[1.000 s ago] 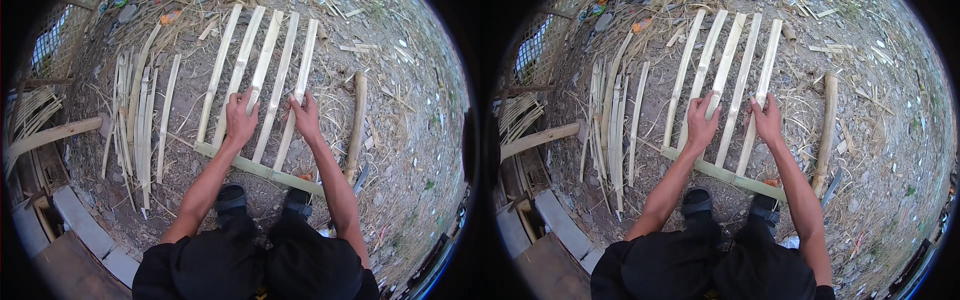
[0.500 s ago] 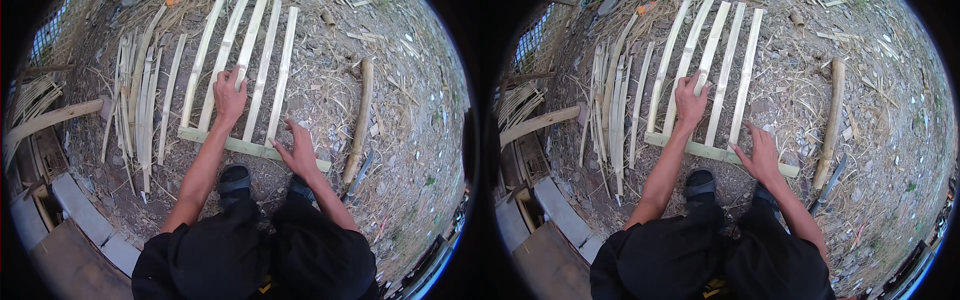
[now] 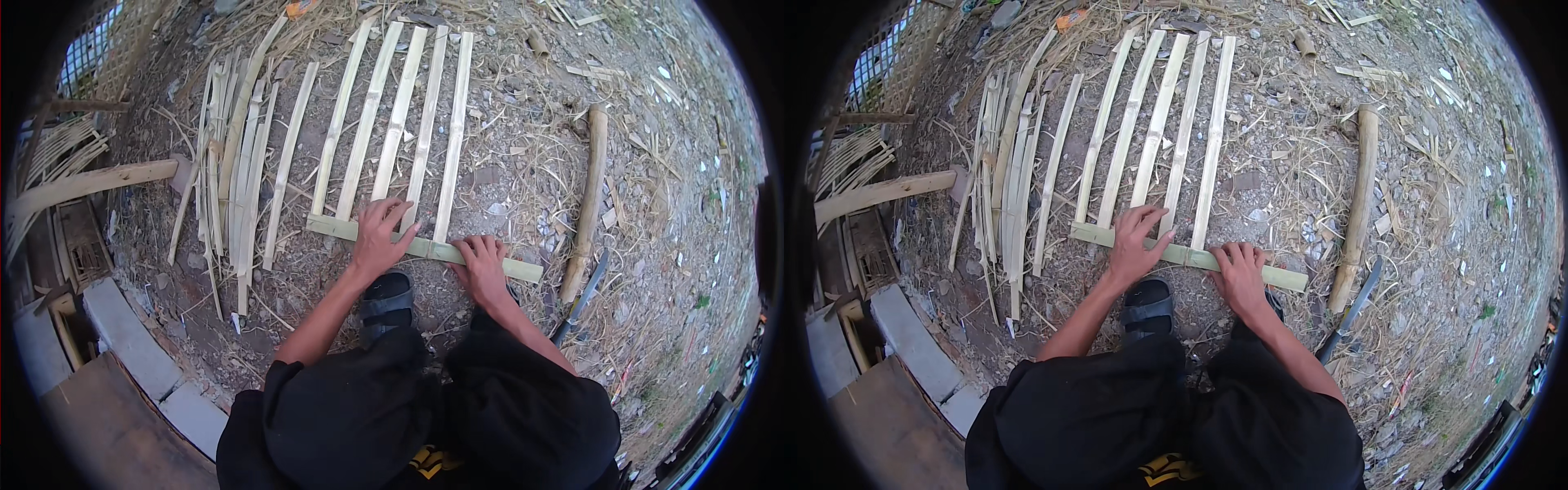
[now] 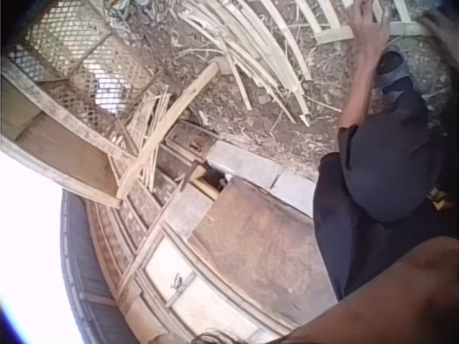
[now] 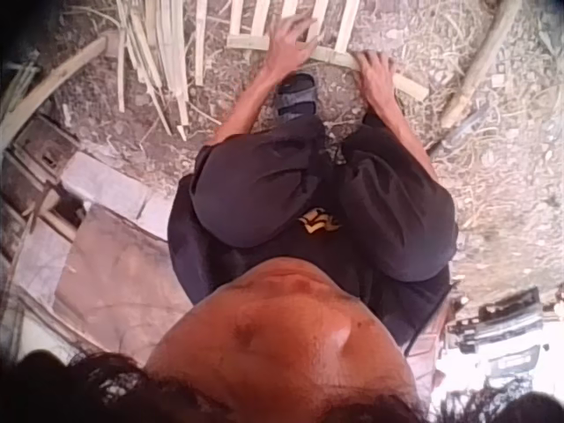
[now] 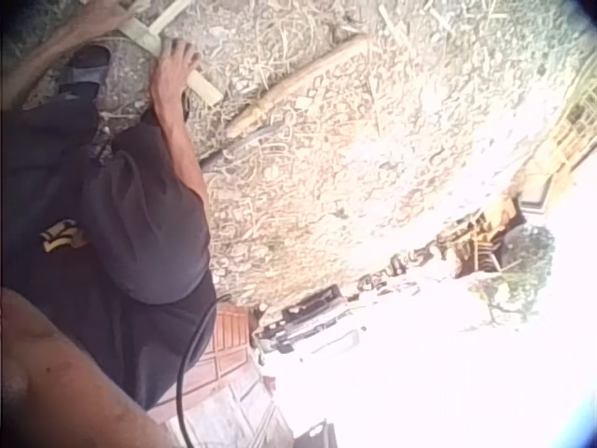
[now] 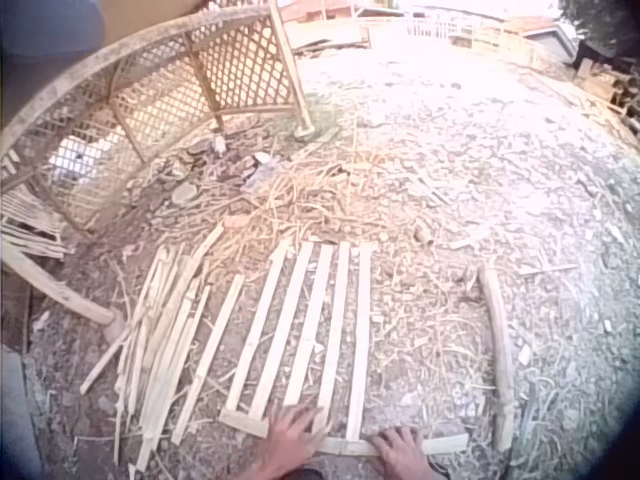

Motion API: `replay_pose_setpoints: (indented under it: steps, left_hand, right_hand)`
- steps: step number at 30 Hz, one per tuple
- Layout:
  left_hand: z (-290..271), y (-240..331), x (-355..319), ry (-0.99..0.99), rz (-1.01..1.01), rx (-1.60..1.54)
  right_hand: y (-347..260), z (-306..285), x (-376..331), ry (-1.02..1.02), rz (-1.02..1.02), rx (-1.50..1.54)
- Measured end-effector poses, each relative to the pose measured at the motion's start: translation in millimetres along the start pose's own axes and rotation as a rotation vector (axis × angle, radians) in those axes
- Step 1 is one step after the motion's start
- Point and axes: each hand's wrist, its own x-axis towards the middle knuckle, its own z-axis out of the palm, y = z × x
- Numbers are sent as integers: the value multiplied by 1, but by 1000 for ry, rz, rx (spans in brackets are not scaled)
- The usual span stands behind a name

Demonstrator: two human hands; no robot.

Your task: The person hammers bamboo slats into a frame using a wooden log as a mallet. The person trims a bamboo slat using a machete.

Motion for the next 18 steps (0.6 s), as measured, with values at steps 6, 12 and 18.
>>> replay_pose_setpoints:
  steps: [6, 12, 18]
  left_hand:
    - [-23, 11, -31, -91, 115, 154]
    - [-32, -1, -28, -57, 275, 382]
    - [-92, 34, 11, 100, 544, 503]
  right_hand:
    - [-7, -12, 8, 8, -78, 119]
    - [-26, -69, 13, -94, -90, 164]
    - [-61, -140, 31, 202, -320, -17]
